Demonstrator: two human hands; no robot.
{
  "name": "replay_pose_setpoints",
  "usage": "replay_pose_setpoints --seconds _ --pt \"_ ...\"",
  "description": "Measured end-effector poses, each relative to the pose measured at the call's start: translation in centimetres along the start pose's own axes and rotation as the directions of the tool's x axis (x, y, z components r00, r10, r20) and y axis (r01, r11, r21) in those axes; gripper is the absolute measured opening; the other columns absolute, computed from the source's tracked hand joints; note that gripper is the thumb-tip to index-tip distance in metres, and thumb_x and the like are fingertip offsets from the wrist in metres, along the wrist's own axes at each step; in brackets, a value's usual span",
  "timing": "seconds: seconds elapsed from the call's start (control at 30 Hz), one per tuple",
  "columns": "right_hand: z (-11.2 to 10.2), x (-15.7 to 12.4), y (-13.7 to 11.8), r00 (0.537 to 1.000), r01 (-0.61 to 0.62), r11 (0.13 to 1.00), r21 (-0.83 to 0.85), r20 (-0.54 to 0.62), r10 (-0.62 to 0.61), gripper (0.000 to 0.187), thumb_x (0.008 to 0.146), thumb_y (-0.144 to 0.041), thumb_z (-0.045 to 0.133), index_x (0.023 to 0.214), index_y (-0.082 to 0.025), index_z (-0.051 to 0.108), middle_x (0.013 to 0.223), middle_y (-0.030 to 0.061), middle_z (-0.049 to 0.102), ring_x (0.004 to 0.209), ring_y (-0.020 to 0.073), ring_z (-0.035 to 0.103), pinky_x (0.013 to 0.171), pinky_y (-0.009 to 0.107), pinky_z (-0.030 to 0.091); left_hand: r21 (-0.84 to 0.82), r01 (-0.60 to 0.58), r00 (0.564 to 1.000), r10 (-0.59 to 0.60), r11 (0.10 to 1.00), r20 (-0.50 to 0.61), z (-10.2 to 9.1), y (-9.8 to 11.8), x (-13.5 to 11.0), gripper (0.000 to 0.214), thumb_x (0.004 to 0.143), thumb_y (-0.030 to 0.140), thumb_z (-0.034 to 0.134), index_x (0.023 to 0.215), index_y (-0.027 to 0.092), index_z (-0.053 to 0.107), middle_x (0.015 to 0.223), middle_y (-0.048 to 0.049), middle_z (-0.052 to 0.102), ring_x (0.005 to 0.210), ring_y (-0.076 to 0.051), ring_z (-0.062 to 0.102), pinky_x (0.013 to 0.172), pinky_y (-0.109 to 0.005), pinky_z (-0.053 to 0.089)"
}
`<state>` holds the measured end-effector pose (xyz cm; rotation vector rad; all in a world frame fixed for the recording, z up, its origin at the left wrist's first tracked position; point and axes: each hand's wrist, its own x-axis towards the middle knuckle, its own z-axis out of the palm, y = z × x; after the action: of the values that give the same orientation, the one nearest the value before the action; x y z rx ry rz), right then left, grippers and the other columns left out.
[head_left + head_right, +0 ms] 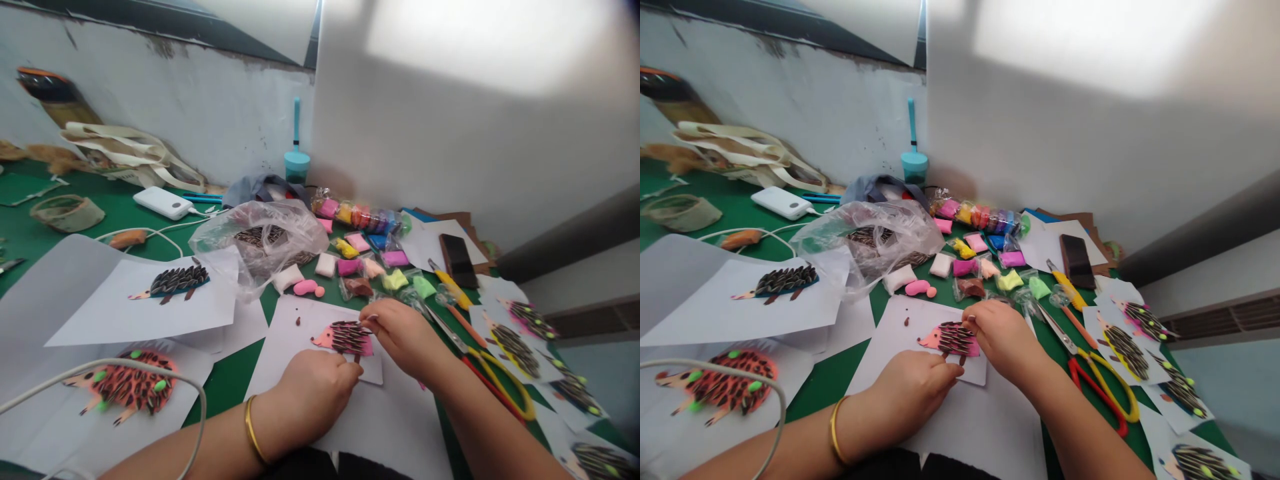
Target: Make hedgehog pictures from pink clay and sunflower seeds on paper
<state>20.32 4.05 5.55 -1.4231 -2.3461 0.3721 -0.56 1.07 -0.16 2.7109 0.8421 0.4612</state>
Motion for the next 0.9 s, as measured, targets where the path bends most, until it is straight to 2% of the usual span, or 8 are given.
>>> replay_pose_setpoints --seconds 0.37,0.9 --pt "0.29 0.63 -0.23 0.999 0.031 0.998 -0.053 0.026 -0.03 0.017 0.094 -0.017 0.047 0.089 -0.02 0.063 0.089 0.0038 0.071 0.087 0.0203 0.063 0.079 0.033 0.046 -0.013 -0.012 1.0 0.012 1.0 0.0 -0.3 0.04 0.14 0.019 0.088 0.016 0.049 0.1 0.021 0.063 0.071 -0.0008 0.064 0.061 -0.019 0.06 0.053 -0.028 0.043" --pt "0.32 0.16 0.0 0.999 0.034 0.996 -0.077 -0.032 -0.037 0.019 0.095 -0.019 0.046 0.088 -0.019 0.064 0.087 0.005 0.071 0.084 0.0203 0.064 0.077 0.032 0.046 -0.005 -0.007 1.0 0.007 1.0 -0.002 0.16 0.01 -0.07 0.02 0.089 0.019 0.05 0.104 0.022 0.064 0.071 -0.0007 0.065 0.061 -0.02 0.061 0.052 -0.029 0.043"
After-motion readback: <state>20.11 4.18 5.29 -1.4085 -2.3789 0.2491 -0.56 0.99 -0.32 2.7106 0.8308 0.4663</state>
